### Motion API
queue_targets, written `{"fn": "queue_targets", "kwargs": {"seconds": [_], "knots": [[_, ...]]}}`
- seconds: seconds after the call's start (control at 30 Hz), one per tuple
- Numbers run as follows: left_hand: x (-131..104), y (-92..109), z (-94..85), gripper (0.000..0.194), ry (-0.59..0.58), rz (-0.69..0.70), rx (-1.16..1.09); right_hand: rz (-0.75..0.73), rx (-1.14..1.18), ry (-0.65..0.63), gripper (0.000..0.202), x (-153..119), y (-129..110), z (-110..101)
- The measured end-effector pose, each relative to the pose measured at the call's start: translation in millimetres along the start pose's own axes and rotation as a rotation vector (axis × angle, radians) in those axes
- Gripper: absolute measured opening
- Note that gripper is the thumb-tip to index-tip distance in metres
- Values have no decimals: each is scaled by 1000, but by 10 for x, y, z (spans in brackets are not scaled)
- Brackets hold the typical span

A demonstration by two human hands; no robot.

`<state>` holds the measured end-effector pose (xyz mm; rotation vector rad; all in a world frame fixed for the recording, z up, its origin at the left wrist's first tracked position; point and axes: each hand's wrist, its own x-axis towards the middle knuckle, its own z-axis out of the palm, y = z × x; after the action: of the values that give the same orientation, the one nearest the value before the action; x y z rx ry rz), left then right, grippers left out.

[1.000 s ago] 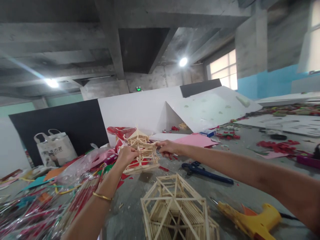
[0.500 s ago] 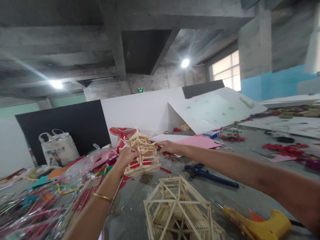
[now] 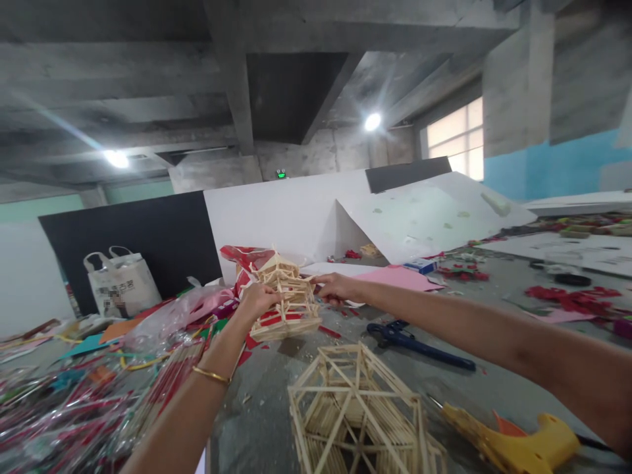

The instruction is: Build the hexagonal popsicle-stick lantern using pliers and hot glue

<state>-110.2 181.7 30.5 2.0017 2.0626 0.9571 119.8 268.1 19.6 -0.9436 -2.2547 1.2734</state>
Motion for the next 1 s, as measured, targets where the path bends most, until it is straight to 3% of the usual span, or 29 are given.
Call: {"fn": "queue_targets", "kwargs": {"seconds": [0.3, 0.73, 0.87, 1.0], "knots": [[-146, 134, 52, 33, 36, 6, -36, 10, 199, -32, 47, -25, 74, 10], [-125, 334, 87, 20, 44, 74, 2, 76, 448, -17, 40, 83, 217, -62], [-169, 308, 3, 23, 106, 76, -3, 113, 452, 10, 43, 111, 230, -67], [-223, 168, -74, 23, 199, 138, 3, 168, 442, 0, 44, 155, 287, 65]]}}
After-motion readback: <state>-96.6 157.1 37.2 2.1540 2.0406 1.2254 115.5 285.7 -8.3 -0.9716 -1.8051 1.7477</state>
